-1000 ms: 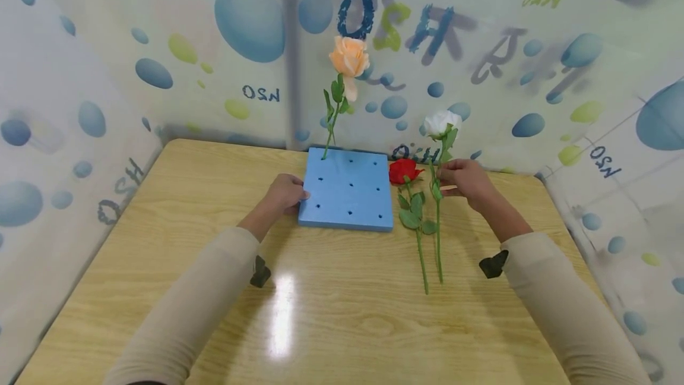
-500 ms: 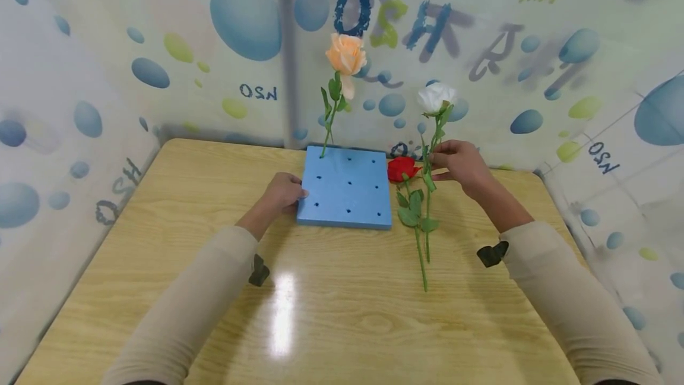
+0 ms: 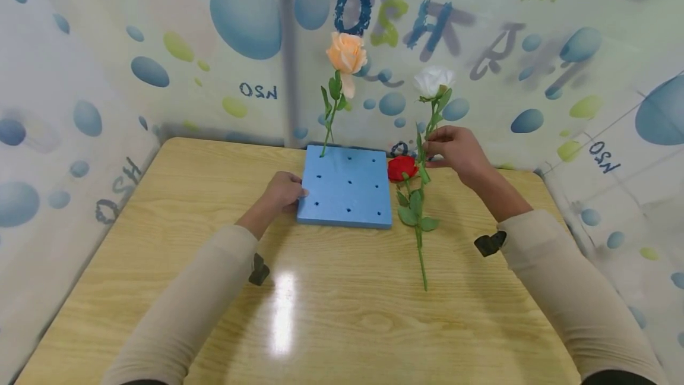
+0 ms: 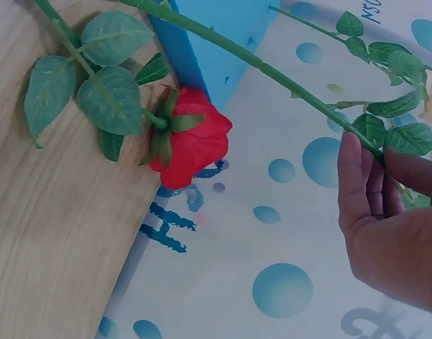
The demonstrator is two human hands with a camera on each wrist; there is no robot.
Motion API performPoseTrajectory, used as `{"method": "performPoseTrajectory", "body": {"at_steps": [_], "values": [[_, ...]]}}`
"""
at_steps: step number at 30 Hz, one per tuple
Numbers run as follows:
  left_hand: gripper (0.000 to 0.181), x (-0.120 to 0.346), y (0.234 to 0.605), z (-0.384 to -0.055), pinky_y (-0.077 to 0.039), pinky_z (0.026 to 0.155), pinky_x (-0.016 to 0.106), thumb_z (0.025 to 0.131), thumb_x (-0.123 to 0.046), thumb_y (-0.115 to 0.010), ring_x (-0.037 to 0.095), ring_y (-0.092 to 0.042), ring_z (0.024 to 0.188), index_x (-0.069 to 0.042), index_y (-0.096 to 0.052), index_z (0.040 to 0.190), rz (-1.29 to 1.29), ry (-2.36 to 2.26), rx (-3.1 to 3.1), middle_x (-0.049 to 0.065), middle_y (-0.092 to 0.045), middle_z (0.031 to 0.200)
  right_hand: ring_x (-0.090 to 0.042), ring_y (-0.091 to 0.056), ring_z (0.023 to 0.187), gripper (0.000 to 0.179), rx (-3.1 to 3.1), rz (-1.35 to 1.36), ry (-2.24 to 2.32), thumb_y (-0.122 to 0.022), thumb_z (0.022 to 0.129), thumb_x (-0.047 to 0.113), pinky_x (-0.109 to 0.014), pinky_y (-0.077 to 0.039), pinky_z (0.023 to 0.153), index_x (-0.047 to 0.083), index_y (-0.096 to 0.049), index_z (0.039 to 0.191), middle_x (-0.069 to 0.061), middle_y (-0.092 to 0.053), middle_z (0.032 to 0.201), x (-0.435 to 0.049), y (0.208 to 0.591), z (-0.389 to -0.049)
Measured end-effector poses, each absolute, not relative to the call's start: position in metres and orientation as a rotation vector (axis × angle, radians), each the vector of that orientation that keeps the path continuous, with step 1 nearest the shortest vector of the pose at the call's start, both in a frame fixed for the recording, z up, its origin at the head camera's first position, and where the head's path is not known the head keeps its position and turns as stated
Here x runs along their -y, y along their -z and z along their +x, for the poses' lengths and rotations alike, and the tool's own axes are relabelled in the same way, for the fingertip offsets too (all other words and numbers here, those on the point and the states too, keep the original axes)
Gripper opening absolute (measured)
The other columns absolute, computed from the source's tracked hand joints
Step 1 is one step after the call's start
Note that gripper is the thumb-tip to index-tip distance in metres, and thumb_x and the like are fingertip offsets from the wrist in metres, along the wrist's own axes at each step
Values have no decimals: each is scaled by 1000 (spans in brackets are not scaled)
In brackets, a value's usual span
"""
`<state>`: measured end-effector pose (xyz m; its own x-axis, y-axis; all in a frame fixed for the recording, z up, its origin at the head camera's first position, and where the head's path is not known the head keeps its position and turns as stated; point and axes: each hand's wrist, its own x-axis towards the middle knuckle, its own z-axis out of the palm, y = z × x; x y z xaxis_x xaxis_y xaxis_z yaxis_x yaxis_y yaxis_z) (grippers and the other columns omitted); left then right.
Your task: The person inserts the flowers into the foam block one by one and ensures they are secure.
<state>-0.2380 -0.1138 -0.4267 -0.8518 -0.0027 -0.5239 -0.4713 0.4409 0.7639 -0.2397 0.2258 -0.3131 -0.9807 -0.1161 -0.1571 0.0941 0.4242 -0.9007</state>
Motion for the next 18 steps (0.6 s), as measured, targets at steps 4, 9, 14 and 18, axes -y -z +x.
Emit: {"method": "performPoseTrajectory", "body": {"at_steps": [4,9,14,18], "values": [[45,114,426,-238,-50,97,42,96,-6,-56,30,-53,121,0,-46,139,-404,-1398,-2244,18,-51,136,-12,-63,85,34,-2490,-51,1606,-55,99,17,-29,-58,77,-8,-47,120,-12,-54,109,-223,310,-242],[46,114,425,-237,-51,96,42,96,-7,-57,30,-53,121,1,-45,140,-388,-1387,-2254,18,-51,137,-10,-66,79,32,-2482,-50,1638,-57,97,16,-28,-59,74,-7,-49,118,-9,-56,106,-219,303,-244],[45,115,426,-238,-50,97,42,96,-7,-57,30,-53,120,1,-46,139,-394,-1384,-2262,18,-51,136,-12,-66,82,28,-2509,-91,1696,-56,97,12,-31,-59,74,-8,-50,115,-7,-58,100,-215,298,-247],[46,116,427,-239,-50,97,42,96,-7,-56,30,-53,121,0,-45,139,-392,-1388,-2248,18,-51,136,-13,-65,84,22,-2534,-131,1714,-56,98,12,-34,-59,79,-5,-52,111,-6,-57,97,-210,295,-251]]}}
